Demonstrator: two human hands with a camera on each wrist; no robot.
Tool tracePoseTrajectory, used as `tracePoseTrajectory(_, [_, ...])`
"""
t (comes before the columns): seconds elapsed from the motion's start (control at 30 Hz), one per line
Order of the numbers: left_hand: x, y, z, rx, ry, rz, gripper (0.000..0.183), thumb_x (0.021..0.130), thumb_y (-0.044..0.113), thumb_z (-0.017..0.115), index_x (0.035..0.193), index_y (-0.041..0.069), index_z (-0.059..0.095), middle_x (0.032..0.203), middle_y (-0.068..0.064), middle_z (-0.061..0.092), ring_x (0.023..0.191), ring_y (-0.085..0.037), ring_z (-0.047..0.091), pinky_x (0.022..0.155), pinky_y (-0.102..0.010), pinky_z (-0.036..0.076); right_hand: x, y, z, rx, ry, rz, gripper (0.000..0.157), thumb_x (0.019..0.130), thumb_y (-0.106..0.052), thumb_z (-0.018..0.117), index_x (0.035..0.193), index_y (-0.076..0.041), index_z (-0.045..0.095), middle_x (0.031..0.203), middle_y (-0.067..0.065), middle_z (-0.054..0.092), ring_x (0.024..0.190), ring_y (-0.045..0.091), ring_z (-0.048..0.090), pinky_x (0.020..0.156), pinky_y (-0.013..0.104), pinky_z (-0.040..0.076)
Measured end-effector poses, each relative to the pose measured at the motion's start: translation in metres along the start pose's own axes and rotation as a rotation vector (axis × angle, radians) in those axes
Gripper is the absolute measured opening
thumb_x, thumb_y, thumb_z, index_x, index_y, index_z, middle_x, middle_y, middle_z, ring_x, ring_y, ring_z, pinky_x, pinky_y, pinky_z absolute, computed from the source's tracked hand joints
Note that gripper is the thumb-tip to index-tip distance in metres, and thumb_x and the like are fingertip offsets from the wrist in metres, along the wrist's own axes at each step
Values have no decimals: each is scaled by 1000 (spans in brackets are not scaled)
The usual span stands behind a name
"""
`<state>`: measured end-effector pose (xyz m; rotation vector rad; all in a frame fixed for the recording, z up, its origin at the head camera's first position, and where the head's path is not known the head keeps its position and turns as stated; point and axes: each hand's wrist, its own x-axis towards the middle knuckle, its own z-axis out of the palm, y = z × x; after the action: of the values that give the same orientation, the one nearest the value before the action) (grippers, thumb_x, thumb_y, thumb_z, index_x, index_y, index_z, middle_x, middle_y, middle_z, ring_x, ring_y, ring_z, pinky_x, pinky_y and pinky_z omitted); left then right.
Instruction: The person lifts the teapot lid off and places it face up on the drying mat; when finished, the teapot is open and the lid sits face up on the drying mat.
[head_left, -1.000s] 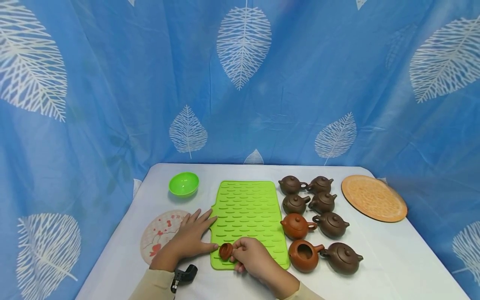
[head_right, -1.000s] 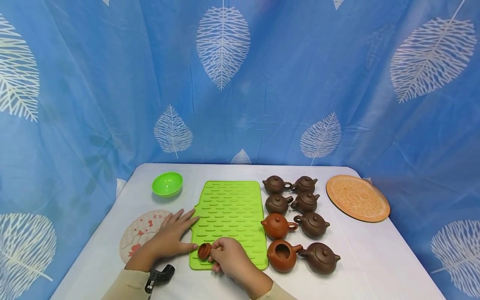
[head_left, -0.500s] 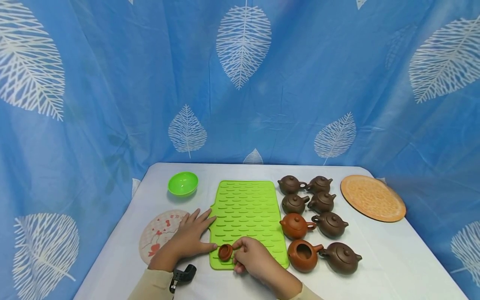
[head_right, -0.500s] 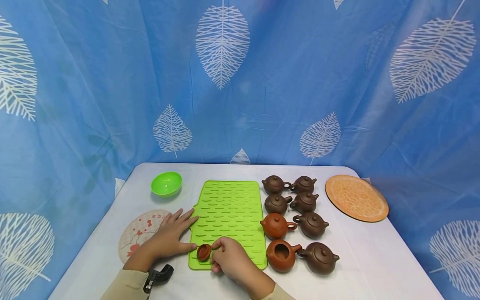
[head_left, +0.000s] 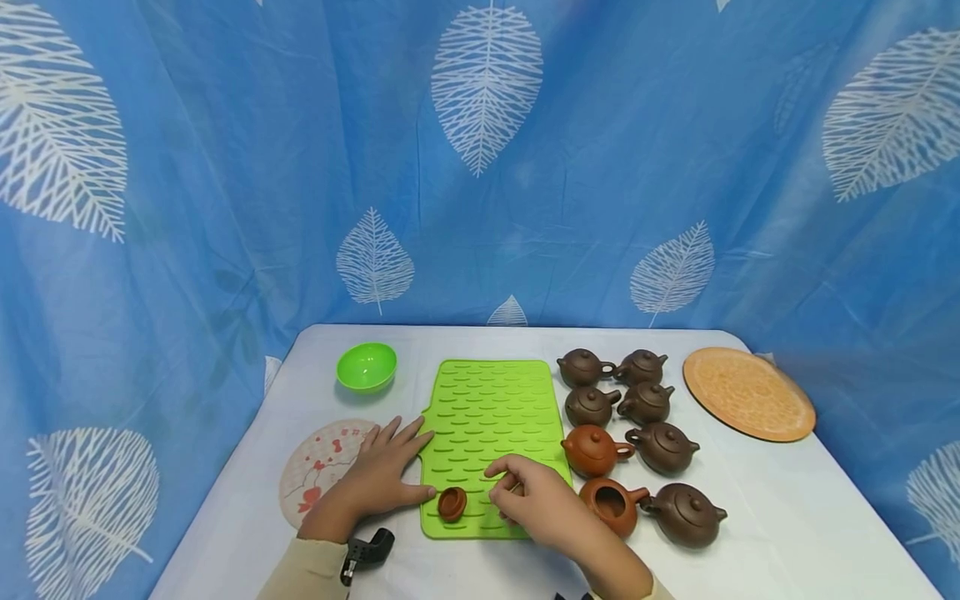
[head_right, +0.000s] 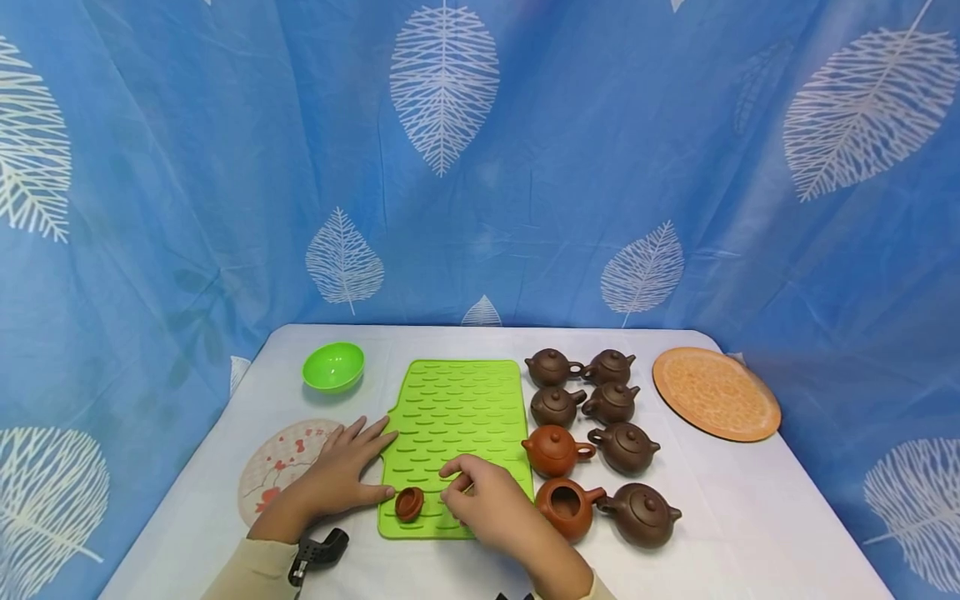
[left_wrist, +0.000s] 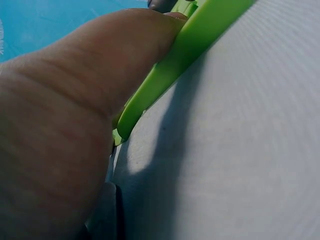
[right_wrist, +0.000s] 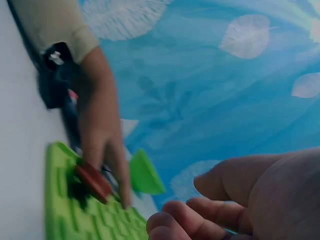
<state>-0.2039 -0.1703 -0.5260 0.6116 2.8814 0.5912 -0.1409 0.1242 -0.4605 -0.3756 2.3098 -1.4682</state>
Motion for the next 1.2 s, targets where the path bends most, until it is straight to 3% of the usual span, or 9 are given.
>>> tracePoseTrajectory(0.37, [0,-1,-2,4,-6,3,94,83,69,74,161,23,45,174,-2,27,161,-42,16,126,-69,9,-23,-3,-43,-138,180,1,23,100,-30,71,121,-21,71,100,-5,70,93,17,66,73,28,56])
tracePoseTrajectory(0.63, [1,-2,-2,3,-1,-2,94,82,68,75,160,24,46,173,-2,28,161,-41,17,126,-68,9,-43,6,-65,-137,312,53,22,98,-18,74,119,-15,72,97,-2,70,88,16,65,73,26,57])
tracePoseTrajectory(0.77, [1,-2,-2,5,-17,-12,95,82,69,74,161,25,45,174,0,27,161,-41,15,127,-68,8,-54,10,-74,-172,375,111,23,97,-18,75,120,-18,73,96,-2,70,87,15,64,71,26,56])
tracePoseTrajectory(1.2, [1,0,-1,-16,-10,-7,95,81,69,75,160,24,47,173,-2,28,160,-43,17,126,-70,8,-87,37,-110,-341,462,225,30,100,-22,71,130,-16,69,101,-2,72,87,11,65,68,25,54])
